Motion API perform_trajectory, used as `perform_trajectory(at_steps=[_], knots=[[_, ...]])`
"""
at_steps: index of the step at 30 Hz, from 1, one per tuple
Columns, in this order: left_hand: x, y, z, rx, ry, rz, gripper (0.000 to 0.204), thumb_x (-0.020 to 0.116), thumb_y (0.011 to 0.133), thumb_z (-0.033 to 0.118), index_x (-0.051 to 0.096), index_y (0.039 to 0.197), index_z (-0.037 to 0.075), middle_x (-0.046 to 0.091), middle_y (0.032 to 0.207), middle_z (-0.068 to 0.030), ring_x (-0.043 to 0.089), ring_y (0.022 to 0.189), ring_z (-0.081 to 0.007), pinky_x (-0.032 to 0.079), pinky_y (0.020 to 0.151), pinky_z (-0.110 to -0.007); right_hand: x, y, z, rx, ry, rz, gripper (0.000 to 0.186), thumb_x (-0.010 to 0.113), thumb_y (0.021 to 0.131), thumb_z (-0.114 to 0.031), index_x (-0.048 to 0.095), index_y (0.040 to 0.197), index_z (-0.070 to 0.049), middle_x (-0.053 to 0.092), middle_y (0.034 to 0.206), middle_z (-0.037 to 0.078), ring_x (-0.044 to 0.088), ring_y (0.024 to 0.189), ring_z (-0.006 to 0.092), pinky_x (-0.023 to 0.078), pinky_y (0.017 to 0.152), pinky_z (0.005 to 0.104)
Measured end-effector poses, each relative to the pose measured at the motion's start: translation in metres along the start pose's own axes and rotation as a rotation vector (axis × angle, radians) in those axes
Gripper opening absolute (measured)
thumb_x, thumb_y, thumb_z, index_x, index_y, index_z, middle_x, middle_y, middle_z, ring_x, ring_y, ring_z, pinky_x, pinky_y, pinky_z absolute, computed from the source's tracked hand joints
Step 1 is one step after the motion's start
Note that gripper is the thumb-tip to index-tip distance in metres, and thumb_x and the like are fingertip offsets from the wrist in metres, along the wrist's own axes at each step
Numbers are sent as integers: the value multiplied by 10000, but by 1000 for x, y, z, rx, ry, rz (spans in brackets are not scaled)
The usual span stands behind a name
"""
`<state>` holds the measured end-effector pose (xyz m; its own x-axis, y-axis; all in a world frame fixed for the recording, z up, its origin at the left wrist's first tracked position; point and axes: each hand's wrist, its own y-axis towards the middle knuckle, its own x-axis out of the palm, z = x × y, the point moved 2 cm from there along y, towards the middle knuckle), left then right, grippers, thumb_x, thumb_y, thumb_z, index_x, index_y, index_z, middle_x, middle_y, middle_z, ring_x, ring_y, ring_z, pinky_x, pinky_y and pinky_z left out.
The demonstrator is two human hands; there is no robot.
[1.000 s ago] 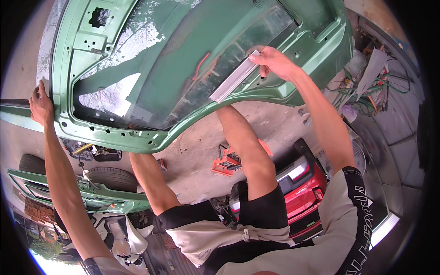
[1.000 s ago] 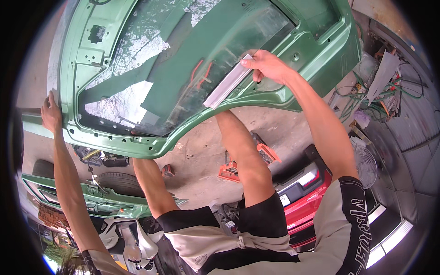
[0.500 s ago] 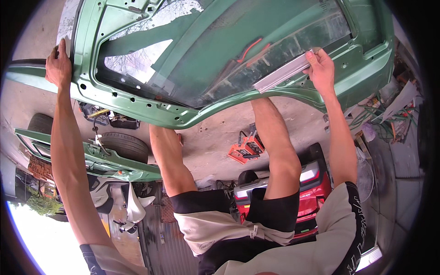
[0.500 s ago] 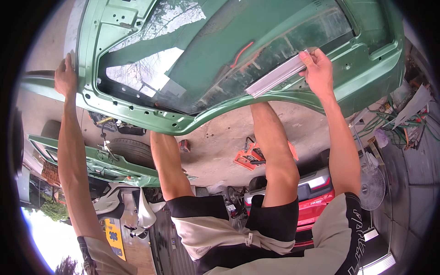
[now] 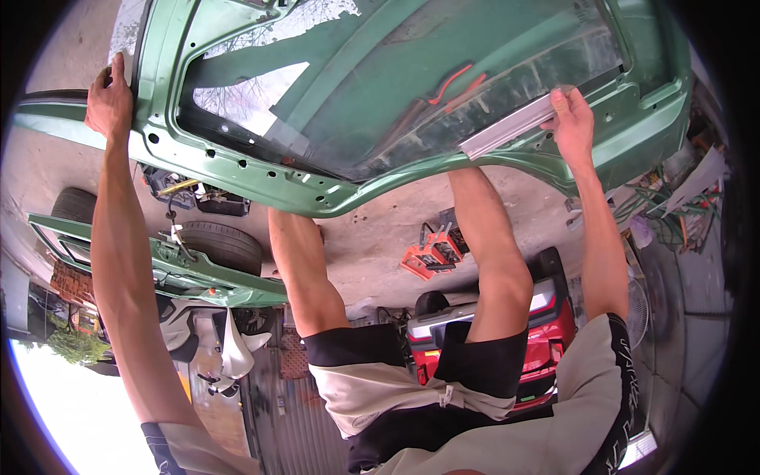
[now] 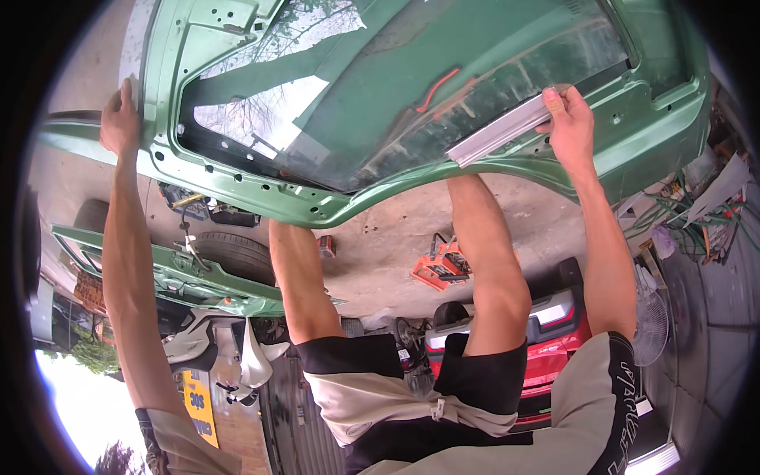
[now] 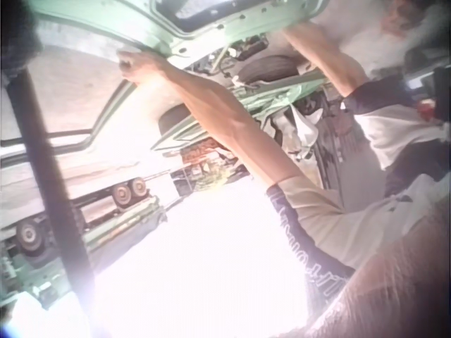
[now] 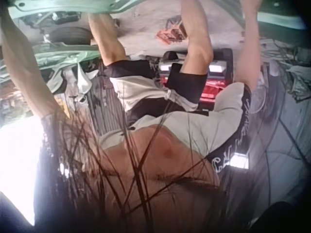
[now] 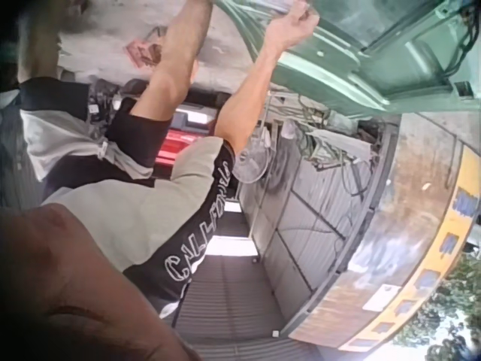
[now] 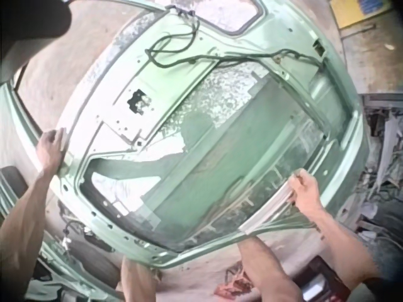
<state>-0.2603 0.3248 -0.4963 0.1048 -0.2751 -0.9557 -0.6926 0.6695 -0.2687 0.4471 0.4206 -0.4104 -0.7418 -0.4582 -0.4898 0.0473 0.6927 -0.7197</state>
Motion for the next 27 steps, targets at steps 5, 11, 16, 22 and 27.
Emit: perform_trajectory(at_steps=[5,11,16,22,27], knots=[[-5,-1,-2,10,-10,-10,709,462,849,760,706,1190,188,686,1187,-43,601,1153,-239,303,1057,-402,0,1,5,-36,-20,5,344,557,1002,-357,605,988,-17,579,750,7,541,613,61,527,540,233],[-12,-4,2,76,23,-19,705,444,869,746,699,1196,176,682,1189,-50,591,1161,-228,283,1052,-387,-4,3,7,-46,15,-1,319,542,1011,-337,597,955,-27,601,779,16,581,651,71,533,553,233],[-11,-1,5,55,15,-49,684,426,887,726,683,1226,190,680,1201,-59,580,1190,-248,267,1074,-400,-2,5,6,-53,46,57,311,566,999,-331,595,941,-27,566,740,-6,547,612,60,519,526,221],[-20,-15,16,105,53,6,577,412,956,605,668,1234,168,655,1222,-42,566,1191,-239,285,1064,-412,0,-8,-7,16,62,81,264,678,932,-256,630,991,-3,640,802,28,572,640,63,504,531,216],[-31,-24,21,324,4,200,510,497,972,498,643,1235,87,655,1169,-87,586,1121,-273,372,1032,-418,18,-20,-22,-72,60,257,393,746,870,-238,622,1146,13,681,913,83,606,716,117,506,632,260]])
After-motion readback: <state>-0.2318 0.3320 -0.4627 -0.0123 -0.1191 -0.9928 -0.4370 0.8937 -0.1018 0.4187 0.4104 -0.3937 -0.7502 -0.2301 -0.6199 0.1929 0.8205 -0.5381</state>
